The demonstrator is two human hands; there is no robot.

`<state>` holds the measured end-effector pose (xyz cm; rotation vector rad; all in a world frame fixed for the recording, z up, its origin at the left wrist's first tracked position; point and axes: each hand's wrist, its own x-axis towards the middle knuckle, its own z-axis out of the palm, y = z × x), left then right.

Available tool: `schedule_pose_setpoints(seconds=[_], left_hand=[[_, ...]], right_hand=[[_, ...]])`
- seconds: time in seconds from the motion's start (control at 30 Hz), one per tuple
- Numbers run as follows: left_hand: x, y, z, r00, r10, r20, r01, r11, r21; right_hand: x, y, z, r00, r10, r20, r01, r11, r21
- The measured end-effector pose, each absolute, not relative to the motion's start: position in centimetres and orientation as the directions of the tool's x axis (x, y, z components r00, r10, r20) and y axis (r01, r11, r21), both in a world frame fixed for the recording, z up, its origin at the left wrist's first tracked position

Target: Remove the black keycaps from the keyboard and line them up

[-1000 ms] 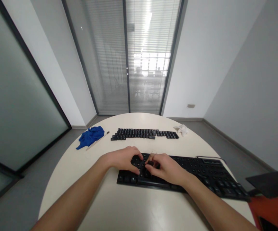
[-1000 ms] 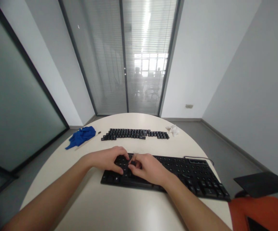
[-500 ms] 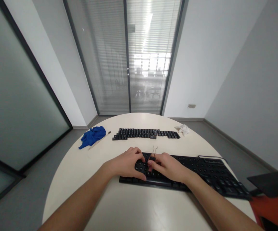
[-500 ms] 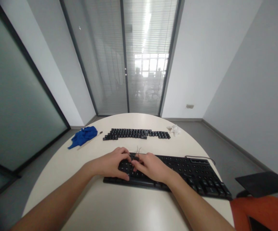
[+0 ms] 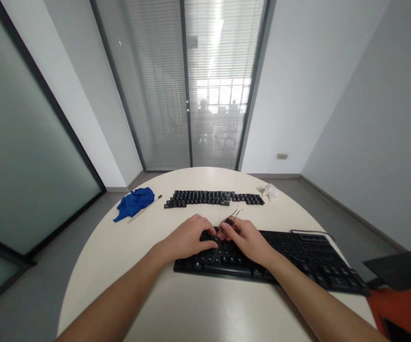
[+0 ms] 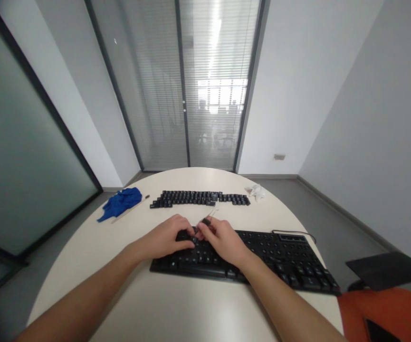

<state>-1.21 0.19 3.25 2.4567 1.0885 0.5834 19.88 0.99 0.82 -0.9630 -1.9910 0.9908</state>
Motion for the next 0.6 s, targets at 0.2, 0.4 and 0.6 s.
schedule_pose_setpoints(seconds=[0.2,0.4,0.6], left_hand=[[-1.23,0.82,2.72,0.549,0.806,0.22,0.549,-0.546,0.633],[-1.02,1.04,2.41,0.535,0.774,0.338,0.501,-0.613,0.611],[-0.95,0.97,2.42,0.592,0.689,0.417,0.501,-0.72,0.48]], right_hand=[[20.04,1.34,0.44,-0.418,0.88,0.225,0.205,0.333,-0.92],[20.09,1.64,0.13,-0.382,0.899,0.214,0.107,0.273,-0.956],[20.07,1.94,-0.19,-0.382,0.903,0.197,0.043,0.23,-0.972]])
